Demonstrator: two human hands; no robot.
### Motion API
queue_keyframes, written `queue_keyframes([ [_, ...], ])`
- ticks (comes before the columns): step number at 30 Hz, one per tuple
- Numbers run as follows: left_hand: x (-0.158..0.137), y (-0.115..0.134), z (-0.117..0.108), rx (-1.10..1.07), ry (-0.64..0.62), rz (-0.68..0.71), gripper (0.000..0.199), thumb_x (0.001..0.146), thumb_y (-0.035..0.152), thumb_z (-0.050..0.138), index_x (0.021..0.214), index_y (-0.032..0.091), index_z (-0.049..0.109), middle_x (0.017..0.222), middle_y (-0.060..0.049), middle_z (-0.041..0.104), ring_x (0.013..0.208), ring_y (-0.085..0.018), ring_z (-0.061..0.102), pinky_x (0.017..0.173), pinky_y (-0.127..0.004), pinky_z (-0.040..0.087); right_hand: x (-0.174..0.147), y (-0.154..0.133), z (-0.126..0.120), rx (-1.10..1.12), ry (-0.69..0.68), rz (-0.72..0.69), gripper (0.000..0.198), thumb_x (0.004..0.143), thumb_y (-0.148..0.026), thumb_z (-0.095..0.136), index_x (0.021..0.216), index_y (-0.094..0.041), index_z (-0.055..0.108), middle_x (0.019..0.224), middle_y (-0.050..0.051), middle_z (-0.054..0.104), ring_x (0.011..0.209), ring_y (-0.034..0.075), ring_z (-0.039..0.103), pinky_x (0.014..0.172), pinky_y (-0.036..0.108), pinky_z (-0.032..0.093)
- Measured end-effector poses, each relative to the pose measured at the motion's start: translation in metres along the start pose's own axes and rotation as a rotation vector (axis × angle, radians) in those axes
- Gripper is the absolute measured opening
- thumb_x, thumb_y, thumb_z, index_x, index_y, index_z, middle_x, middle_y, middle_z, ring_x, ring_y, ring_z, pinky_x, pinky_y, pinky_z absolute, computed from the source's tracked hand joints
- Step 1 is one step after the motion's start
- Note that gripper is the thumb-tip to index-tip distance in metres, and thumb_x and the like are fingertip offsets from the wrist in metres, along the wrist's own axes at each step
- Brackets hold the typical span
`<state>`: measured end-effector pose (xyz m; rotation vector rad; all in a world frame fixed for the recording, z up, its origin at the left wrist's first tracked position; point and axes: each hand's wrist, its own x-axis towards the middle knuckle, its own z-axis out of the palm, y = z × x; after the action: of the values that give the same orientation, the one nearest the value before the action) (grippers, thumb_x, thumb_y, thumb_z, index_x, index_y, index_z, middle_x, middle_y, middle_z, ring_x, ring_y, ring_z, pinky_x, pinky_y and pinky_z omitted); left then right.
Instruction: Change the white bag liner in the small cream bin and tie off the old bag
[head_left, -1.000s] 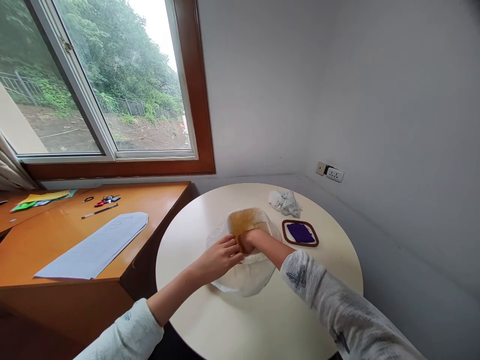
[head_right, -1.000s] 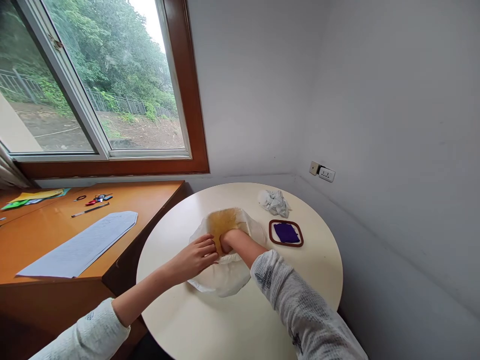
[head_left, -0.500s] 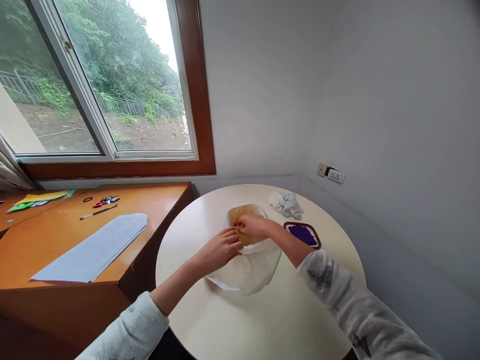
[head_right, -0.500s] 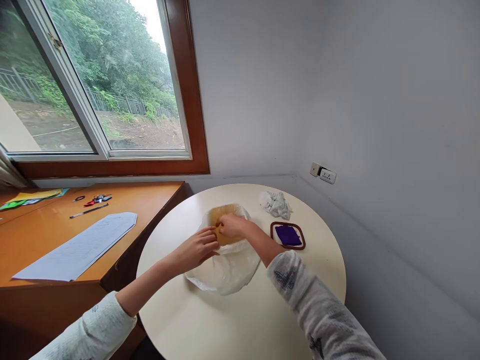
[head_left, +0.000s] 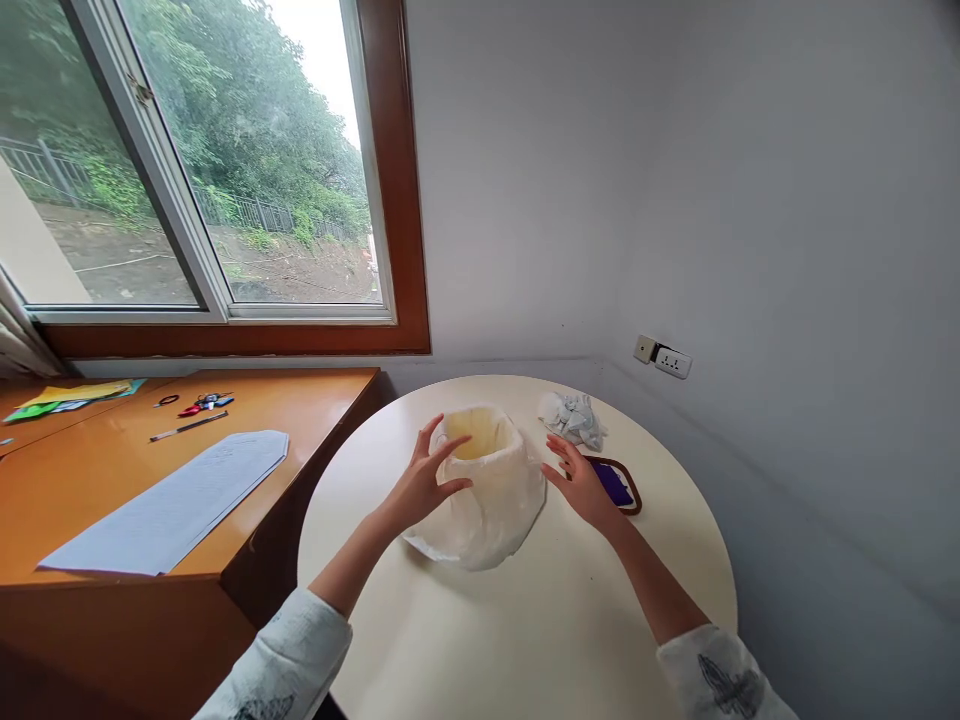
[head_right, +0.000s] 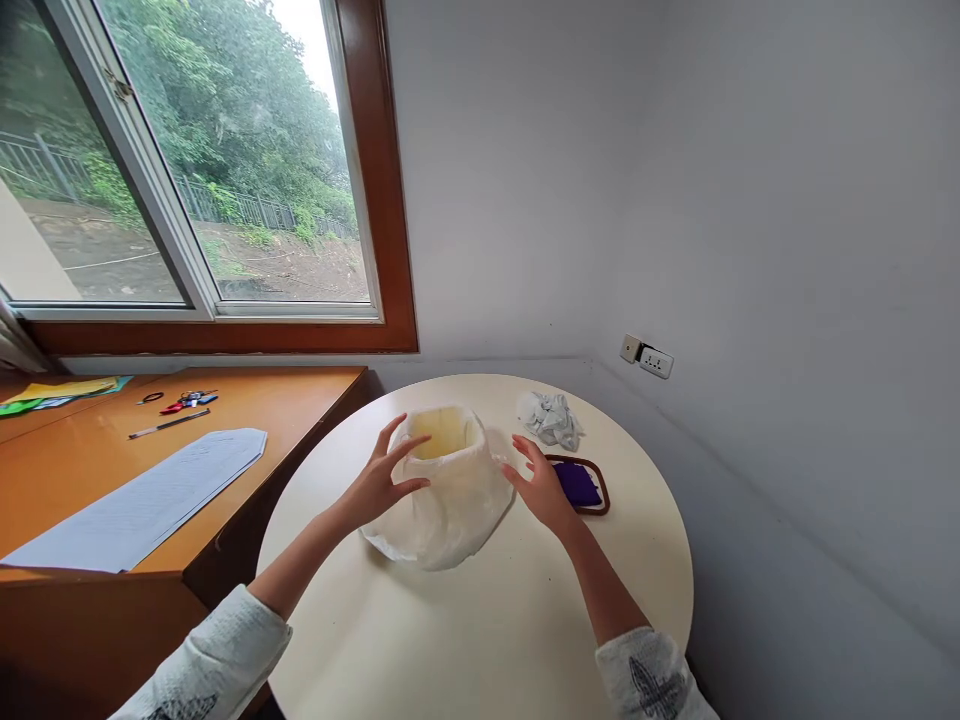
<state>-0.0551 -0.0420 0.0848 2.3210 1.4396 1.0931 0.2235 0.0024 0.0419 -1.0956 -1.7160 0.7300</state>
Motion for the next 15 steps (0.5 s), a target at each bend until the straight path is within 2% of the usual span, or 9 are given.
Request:
queue_keyframes([
  [2, -0.007, -0.005, 0.009, -0.120, 0.056, -0.120, 0.088, 0.066, 0.043, 0.069, 0.138, 0.036, 0.018, 0.148, -0.007, 0.005, 0.136, -0.032, 0.011, 0.105, -0.053, 0.026, -0.015, 0.021, -0.002, -0.203, 0.091, -0.008, 0.033, 0.079, -0.038, 0.051, 0.106, -0.020, 0.057, 0.114, 0.010, 0.058, 0.108, 0.023, 0.053, 0.092, 0.041, 0.040],
  [3, -0.010, -0.009, 0.014, -0.190, 0.072, -0.167, 0.100, 0.064, 0.043, 0.071, 0.140, 0.035, 0.007, 0.149, -0.008, 0.005, 0.136, -0.032, 0.008, 0.106, -0.053, 0.023, -0.023, 0.032, -0.003, -0.308, 0.117, -0.006, 0.029, 0.080, -0.037, 0.049, 0.099, -0.019, 0.060, 0.110, 0.011, 0.059, 0.105, 0.024, 0.054, 0.091, 0.041, 0.039],
  [6, -0.014, -0.021, 0.030, -0.424, 0.075, -0.251, 0.113, 0.064, 0.042, 0.072, 0.140, 0.031, -0.011, 0.150, -0.011, 0.004, 0.137, -0.029, 0.006, 0.109, -0.050, 0.016, -0.042, 0.060, -0.004, -0.620, 0.165, 0.056, 0.024, 0.077, -0.033, 0.052, 0.091, -0.018, 0.065, 0.108, 0.011, 0.059, 0.103, 0.027, 0.054, 0.091, 0.047, 0.034],
  [9, -0.011, -0.026, 0.042, -0.583, 0.093, -0.266, 0.114, 0.065, 0.042, 0.071, 0.140, 0.028, -0.014, 0.150, -0.011, 0.003, 0.137, -0.028, 0.011, 0.110, -0.047, 0.015, -0.056, 0.078, -0.001, -0.795, 0.175, 0.084, 0.024, 0.076, -0.030, 0.053, 0.094, -0.020, 0.065, 0.113, 0.011, 0.057, 0.108, 0.027, 0.051, 0.092, 0.048, 0.030],
  [15, -0.005, -0.025, 0.061, -0.674, 0.179, -0.247, 0.109, 0.061, 0.047, 0.071, 0.142, 0.023, 0.002, 0.149, -0.012, 0.012, 0.136, -0.029, 0.015, 0.110, -0.043, 0.018, -0.061, 0.086, 0.000, -0.906, 0.227, 0.062, 0.026, 0.079, -0.029, 0.049, 0.098, -0.020, 0.064, 0.112, 0.010, 0.058, 0.107, 0.024, 0.051, 0.092, 0.043, 0.028],
])
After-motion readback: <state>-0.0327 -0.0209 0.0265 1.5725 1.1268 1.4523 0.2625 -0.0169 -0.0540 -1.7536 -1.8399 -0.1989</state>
